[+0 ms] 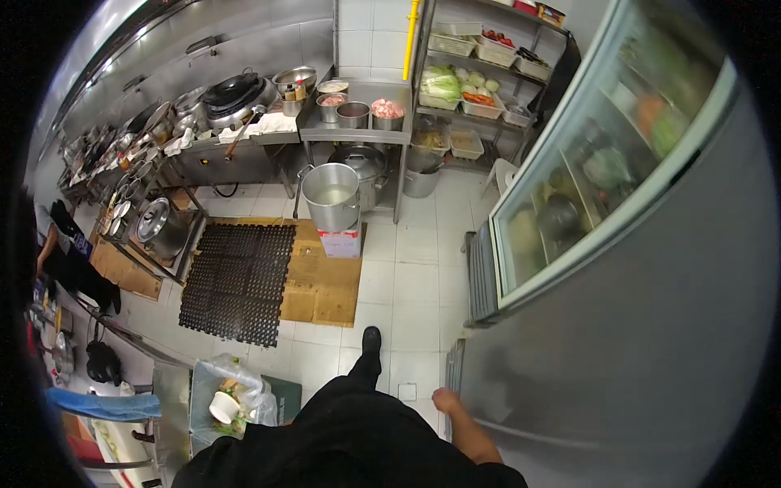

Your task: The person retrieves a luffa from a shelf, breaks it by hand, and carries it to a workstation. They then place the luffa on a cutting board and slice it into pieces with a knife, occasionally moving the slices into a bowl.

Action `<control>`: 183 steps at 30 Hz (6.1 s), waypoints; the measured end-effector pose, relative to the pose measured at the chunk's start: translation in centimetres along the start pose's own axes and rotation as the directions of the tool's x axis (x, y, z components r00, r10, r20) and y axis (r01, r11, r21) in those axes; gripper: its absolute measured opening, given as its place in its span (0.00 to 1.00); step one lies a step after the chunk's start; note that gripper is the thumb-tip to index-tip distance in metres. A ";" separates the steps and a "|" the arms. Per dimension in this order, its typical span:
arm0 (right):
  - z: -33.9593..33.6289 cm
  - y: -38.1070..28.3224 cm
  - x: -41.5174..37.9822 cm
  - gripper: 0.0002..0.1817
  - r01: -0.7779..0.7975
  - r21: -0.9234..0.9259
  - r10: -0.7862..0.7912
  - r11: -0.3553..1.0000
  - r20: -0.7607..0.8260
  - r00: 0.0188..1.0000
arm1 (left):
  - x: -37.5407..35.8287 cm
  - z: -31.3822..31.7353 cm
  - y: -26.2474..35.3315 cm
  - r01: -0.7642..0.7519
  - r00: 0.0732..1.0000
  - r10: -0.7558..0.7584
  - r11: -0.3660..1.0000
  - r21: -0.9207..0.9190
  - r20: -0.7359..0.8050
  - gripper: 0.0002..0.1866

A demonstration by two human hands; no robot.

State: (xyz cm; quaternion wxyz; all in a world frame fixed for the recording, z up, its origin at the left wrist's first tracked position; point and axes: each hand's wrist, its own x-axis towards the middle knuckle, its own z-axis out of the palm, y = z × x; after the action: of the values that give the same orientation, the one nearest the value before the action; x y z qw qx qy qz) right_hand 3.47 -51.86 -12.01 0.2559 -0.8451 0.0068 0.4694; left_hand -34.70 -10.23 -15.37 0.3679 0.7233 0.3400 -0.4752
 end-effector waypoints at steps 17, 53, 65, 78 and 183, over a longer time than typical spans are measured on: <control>-16.2 -8.8 13.4 0.18 0.011 -0.281 -0.029 0.960 -0.062 0.998 | 14.0 -51.6 40.3 -0.357 0.762 0.285 0.934 -0.010 -0.582 0.32; -65.4 -44.9 69.6 0.23 0.519 -0.317 -0.405 0.794 0.361 0.840 | 27.7 -85.2 105.2 -0.755 0.642 0.559 0.579 -0.308 -0.525 0.24; -81.1 -47.5 68.3 0.18 -0.061 -0.378 0.075 0.924 0.023 0.997 | 17.4 -107.9 124.9 -0.948 0.136 0.744 0.289 0.132 -0.654 0.15; -87.5 -53.2 87.8 0.14 0.536 -0.763 -0.426 0.361 0.376 0.823 | 9.4 -135.6 143.6 -0.250 -0.167 0.617 0.728 0.639 -0.769 0.16; -18.6 -77.6 44.9 0.25 0.476 -0.229 0.189 -0.849 0.710 0.678 | -9.6 -31.0 75.9 -0.968 -0.023 -0.941 -0.064 -0.244 0.339 0.31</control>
State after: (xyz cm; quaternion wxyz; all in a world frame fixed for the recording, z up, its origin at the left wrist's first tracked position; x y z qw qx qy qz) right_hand 62.81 17.73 -6.76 -0.5353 -0.3144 -0.7659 0.1674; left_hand 39.69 -22.85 18.13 -0.1606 0.0272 -0.7250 -0.6692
